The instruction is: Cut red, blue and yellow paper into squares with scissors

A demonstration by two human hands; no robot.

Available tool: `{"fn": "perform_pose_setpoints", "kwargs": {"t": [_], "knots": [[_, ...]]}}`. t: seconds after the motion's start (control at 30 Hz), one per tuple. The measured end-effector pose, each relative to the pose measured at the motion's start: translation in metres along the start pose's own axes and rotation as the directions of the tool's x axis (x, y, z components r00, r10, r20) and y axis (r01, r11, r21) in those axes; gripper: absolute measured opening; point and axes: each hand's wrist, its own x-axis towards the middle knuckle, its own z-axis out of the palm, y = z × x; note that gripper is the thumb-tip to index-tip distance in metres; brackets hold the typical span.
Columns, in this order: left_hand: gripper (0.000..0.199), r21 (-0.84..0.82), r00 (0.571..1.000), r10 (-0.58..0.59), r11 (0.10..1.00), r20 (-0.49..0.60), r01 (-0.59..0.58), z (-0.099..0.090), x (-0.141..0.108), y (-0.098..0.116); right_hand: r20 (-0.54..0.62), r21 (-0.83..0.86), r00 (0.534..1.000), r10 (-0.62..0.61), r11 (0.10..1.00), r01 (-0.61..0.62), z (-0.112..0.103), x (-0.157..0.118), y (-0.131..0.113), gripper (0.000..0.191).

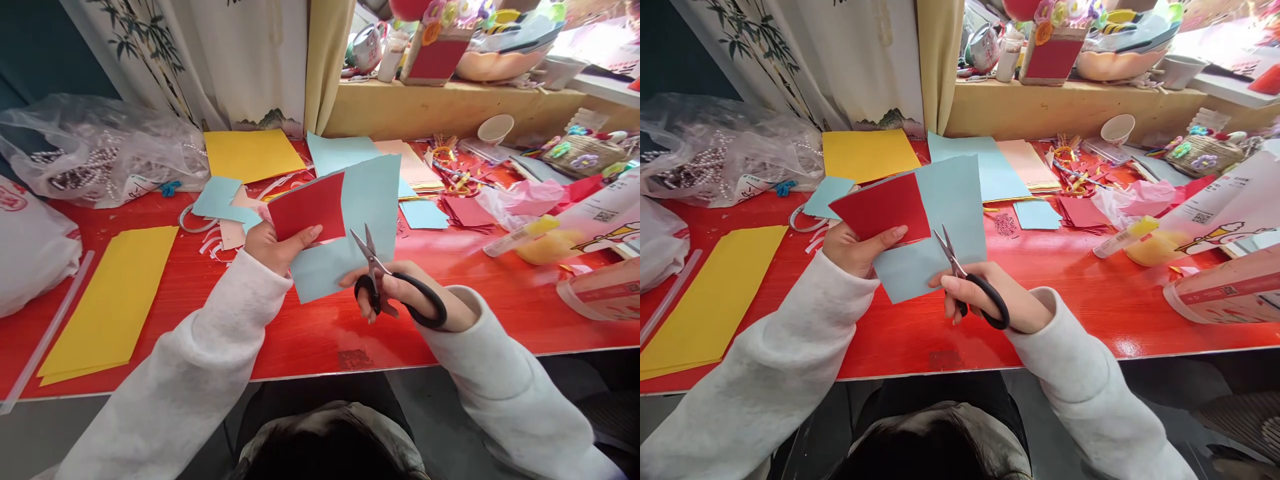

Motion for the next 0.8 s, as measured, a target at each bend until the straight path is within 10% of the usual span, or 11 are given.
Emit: {"fn": "perform_pose_setpoints", "kwargs": {"t": [0.8], "knots": [[0.023, -0.198, 0.997, -0.064, 0.979, -0.035, 0.056, 0.01, -0.005, -0.004, -0.1, -0.011, 0.995, 0.018, 1.0, -0.019, 0.014, 0.012, 0.004, 0.058]]}}
